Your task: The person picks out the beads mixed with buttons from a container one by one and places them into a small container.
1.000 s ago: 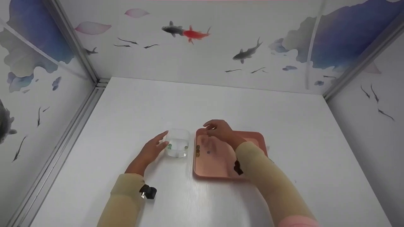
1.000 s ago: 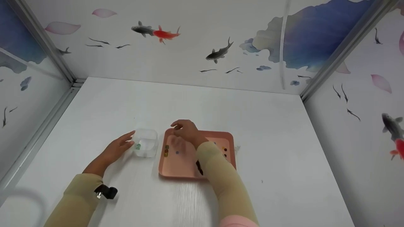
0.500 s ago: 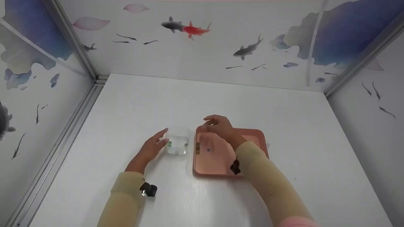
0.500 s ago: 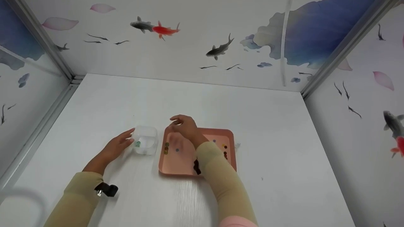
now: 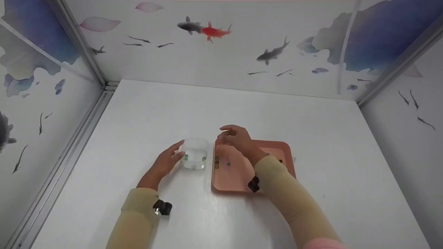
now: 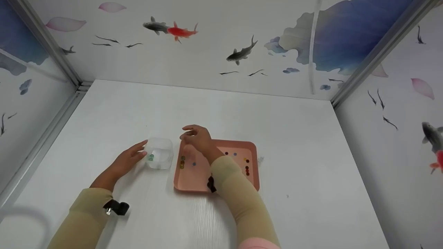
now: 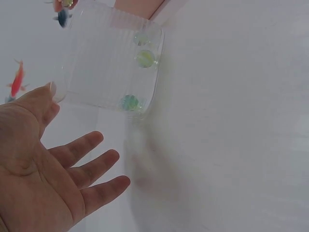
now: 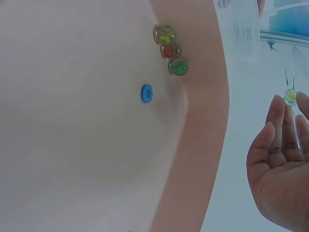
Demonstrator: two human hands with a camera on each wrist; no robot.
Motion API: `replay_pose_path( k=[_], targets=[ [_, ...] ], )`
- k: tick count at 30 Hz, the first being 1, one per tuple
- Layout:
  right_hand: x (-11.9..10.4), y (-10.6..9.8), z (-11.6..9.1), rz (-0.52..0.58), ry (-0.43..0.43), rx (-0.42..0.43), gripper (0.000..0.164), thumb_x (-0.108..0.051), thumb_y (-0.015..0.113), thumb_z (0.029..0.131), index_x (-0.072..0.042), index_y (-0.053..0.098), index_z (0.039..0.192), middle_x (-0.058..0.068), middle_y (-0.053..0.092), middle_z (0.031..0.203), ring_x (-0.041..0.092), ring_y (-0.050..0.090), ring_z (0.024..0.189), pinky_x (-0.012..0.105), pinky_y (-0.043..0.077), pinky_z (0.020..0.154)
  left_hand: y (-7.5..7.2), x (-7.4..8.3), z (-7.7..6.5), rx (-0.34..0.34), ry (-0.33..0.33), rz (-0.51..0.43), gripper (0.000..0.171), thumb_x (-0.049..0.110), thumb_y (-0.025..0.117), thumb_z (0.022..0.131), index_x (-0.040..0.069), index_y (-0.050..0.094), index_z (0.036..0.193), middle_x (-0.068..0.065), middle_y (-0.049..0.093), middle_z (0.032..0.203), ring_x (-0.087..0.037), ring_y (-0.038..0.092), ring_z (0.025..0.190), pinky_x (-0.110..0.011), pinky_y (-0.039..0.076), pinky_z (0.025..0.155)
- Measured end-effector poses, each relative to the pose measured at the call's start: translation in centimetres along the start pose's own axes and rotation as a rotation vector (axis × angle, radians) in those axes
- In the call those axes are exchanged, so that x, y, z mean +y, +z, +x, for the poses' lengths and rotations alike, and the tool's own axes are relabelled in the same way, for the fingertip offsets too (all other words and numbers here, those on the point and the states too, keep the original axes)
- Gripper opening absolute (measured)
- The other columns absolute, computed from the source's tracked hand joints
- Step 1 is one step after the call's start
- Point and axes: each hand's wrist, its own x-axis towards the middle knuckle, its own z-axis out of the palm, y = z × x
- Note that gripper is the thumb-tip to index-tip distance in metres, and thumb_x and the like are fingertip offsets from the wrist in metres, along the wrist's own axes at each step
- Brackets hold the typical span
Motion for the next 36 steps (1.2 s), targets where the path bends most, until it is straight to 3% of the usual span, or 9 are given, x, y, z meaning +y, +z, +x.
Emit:
replay_pose_path(
  k=[7,14,17,29,36],
  targets=[
    [-0.2,0.6,0.0,0.044,0.029,0.0,0.04,-0.01,0.069,0.088,-0.008,0.06,0.127,0.011,0.067,0.111,0.025,0.064,0.103,0.053,0.047,0.097,-0.1,-0.1,-0.1,-0.005,0.0,-0.001,0.054,0.033,0.045,0.103,0.022,0.029,0.153,-0.021,0.031,0.154,-0.043,0.029,0.14,-0.059,0.026,0.112],
    [-0.3,0.8,0.0,0.069,-0.009,0.015,0.038,-0.009,0.067,0.09,-0.004,0.059,0.127,0.013,0.068,0.107,0.028,0.065,0.101,0.052,0.048,0.096,0.1,0.3,0.1,-0.012,-0.02,-0.012,0.054,0.033,0.046,0.103,0.025,0.029,0.153,-0.018,0.031,0.154,-0.041,0.028,0.141,-0.057,0.028,0.111],
    [-0.3,1.1,0.0,0.062,0.001,0.023,0.036,-0.009,0.066,0.09,-0.006,0.06,0.126,0.011,0.069,0.105,0.023,0.066,0.097,0.054,0.047,0.096,0.2,0.3,0.0,-0.012,-0.029,-0.02,0.054,0.034,0.046,0.103,0.026,0.029,0.153,-0.017,0.03,0.155,-0.04,0.028,0.142,-0.057,0.028,0.112],
    [-0.9,2.4,0.1,0.058,0.007,0.006,0.038,-0.014,0.07,0.089,-0.007,0.06,0.125,0.01,0.069,0.107,0.028,0.067,0.099,0.053,0.047,0.096,0.1,-0.1,0.1,-0.015,-0.019,-0.027,0.054,0.035,0.045,0.103,0.025,0.028,0.154,-0.018,0.031,0.155,-0.041,0.028,0.141,-0.057,0.026,0.112],
    [-1.3,2.8,0.1,0.035,0.002,0.003,0.036,-0.012,0.067,0.09,-0.006,0.06,0.126,0.01,0.069,0.106,0.021,0.068,0.093,0.052,0.048,0.096,0.2,-0.2,0.1,-0.015,-0.029,-0.032,0.054,0.036,0.045,0.103,0.026,0.028,0.154,-0.017,0.031,0.155,-0.04,0.028,0.142,-0.057,0.026,0.112]
  ],
)
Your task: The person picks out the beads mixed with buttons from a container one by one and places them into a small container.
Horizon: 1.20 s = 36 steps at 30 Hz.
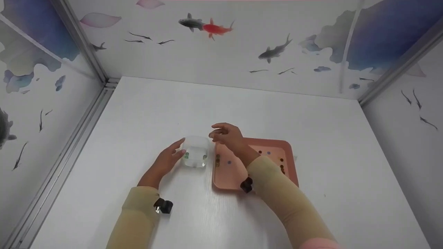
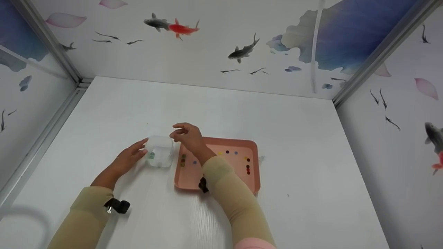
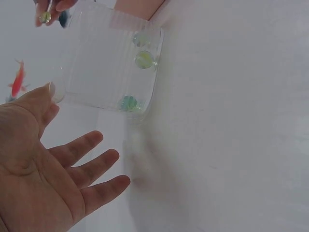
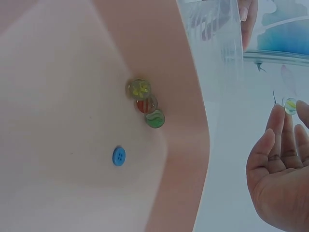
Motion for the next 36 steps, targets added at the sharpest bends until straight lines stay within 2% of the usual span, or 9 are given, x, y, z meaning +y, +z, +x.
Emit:
replay_pose_path(
  k=[9,17,26,29,33,36],
  targets=[
    [-0.3,0.6,-0.1,0.005,-0.056,-0.034,0.038,-0.012,0.069,0.089,-0.003,0.06,0.125,0.009,0.069,0.103,0.018,0.067,0.087,0.053,0.048,0.095,-0.1,0.3,-0.2,-0.006,-0.003,0.004,0.054,0.035,0.045,0.103,0.027,0.027,0.154,-0.017,0.031,0.155,-0.04,0.028,0.141,-0.057,0.027,0.112],
    [-0.6,1.5,0.0,0.003,-0.036,-0.023,0.036,-0.009,0.07,0.089,-0.003,0.061,0.123,0.012,0.067,0.106,0.031,0.066,0.097,0.05,0.049,0.096,-0.2,0.1,0.0,-0.003,0.012,-0.01,0.054,0.034,0.045,0.103,0.024,0.028,0.154,-0.018,0.03,0.155,-0.041,0.028,0.141,-0.056,0.027,0.113],
    [-0.7,2.1,-0.1,-0.031,-0.084,-0.065,0.036,-0.005,0.066,0.091,0.001,0.059,0.125,0.017,0.066,0.108,0.039,0.064,0.102,0.045,0.051,0.094,-0.2,-0.1,0.0,-0.011,0.026,-0.001,0.056,0.036,0.045,0.103,0.022,0.028,0.154,-0.021,0.031,0.154,-0.043,0.029,0.14,-0.057,0.027,0.112],
    [-0.7,2.4,-0.1,-0.055,-0.093,-0.071,0.035,-0.006,0.067,0.091,0.0,0.059,0.124,0.016,0.067,0.107,0.036,0.065,0.101,0.041,0.053,0.092,-0.2,0.0,-0.1,-0.01,0.019,-0.001,0.055,0.037,0.045,0.103,0.023,0.028,0.154,-0.02,0.031,0.154,-0.042,0.029,0.14,-0.057,0.027,0.112],
    [-0.7,2.7,-0.1,-0.114,-0.102,-0.076,0.034,-0.008,0.067,0.091,-0.002,0.06,0.124,0.013,0.069,0.105,0.024,0.067,0.096,0.035,0.054,0.088,-0.1,0.1,-0.1,-0.008,0.02,-0.01,0.054,0.035,0.045,0.103,0.023,0.029,0.153,-0.021,0.032,0.153,-0.042,0.03,0.14,-0.057,0.028,0.112],
    [-0.7,2.9,-0.2,-0.159,-0.119,-0.088,0.034,-0.01,0.066,0.092,-0.003,0.06,0.124,0.012,0.069,0.105,0.021,0.066,0.096,0.033,0.054,0.088,-0.1,0.0,-0.1,-0.008,0.021,-0.022,0.053,0.034,0.044,0.103,0.023,0.029,0.153,-0.021,0.031,0.153,-0.042,0.03,0.14,-0.057,0.029,0.111]
  ],
)
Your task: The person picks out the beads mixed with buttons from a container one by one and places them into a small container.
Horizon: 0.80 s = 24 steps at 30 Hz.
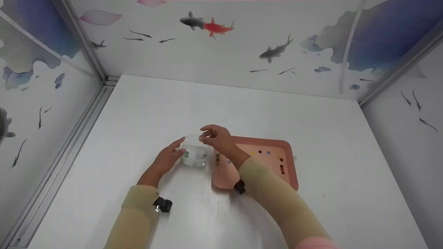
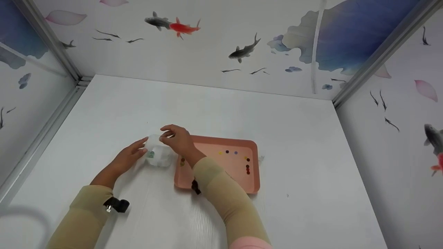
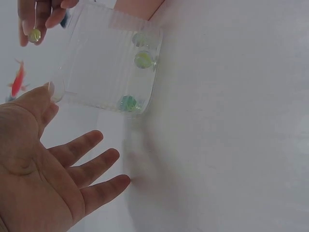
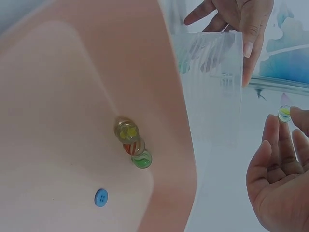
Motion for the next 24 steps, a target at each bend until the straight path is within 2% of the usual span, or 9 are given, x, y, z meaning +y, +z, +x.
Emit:
replay_pose_path(
  k=[16,24],
  targets=[
    [-0.3,0.9,0.2,-0.166,0.023,-0.012,0.031,-0.014,0.067,0.092,-0.009,0.063,0.122,0.004,0.071,0.102,0.016,0.067,0.094,0.03,0.055,0.084,0.0,0.0,0.0,0.016,0.008,0.011,0.053,0.032,0.045,0.103,0.024,0.031,0.153,-0.02,0.033,0.153,-0.041,0.032,0.139,-0.055,0.029,0.112],
    [-0.4,1.4,0.4,-0.256,0.033,-0.032,0.03,-0.018,0.067,0.092,-0.015,0.064,0.122,0.0,0.07,0.105,0.015,0.065,0.096,0.032,0.054,0.085,0.0,0.2,-0.1,0.017,-0.019,0.022,0.053,0.035,0.044,0.103,0.026,0.03,0.153,-0.018,0.033,0.154,-0.04,0.032,0.14,-0.056,0.028,0.112]
  ],
)
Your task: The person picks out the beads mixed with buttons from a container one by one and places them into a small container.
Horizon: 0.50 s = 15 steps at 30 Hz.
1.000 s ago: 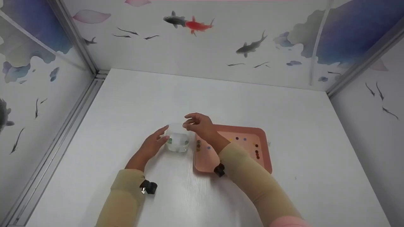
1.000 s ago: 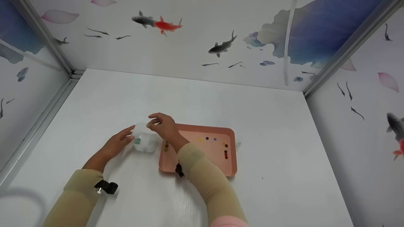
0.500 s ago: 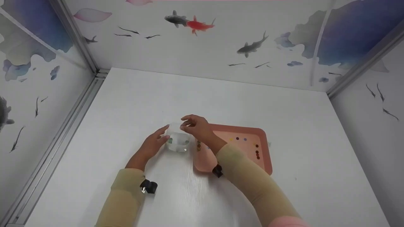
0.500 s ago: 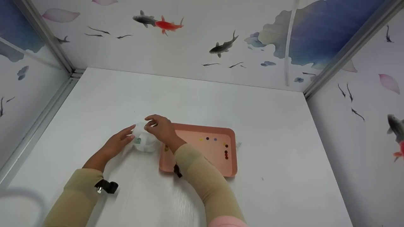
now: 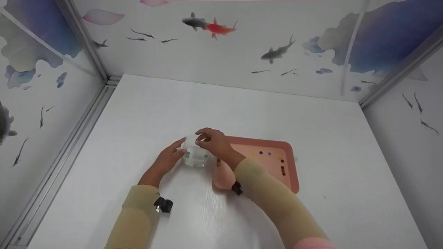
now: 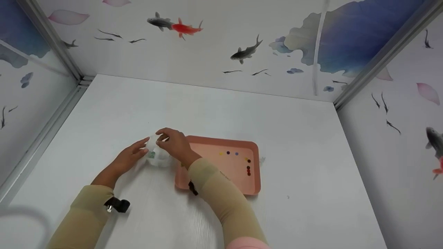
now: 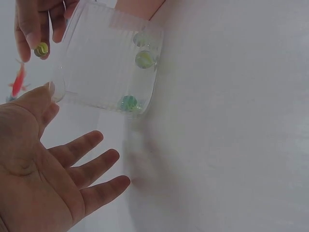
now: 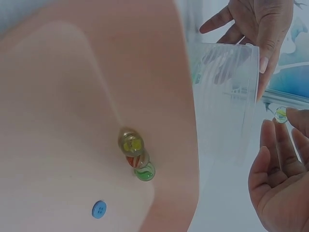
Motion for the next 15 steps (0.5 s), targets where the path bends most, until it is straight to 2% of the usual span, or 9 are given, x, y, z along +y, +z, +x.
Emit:
replay_pose_path(
  k=[8,15],
  targets=[
    [-0.04,0.42,-0.13,-0.04,-0.036,-0.028,0.031,-0.018,0.065,0.094,-0.015,0.062,0.125,0.0,0.068,0.106,0.015,0.064,0.098,0.032,0.055,0.081,-0.05,-0.1,0.26,-0.017,0.017,-0.014,0.054,0.034,0.047,0.102,0.025,0.03,0.153,-0.018,0.031,0.154,-0.04,0.031,0.14,-0.055,0.029,0.112],
    [0.17,0.75,0.1,-0.068,-0.044,-0.035,0.032,-0.018,0.064,0.094,-0.012,0.062,0.126,-0.001,0.068,0.104,0.015,0.063,0.094,0.029,0.054,0.076,-0.13,-0.2,0.31,-0.013,0.012,0.019,0.055,0.034,0.048,0.102,0.025,0.03,0.153,-0.015,0.03,0.156,-0.039,0.028,0.142,-0.056,0.025,0.114]
  ],
)
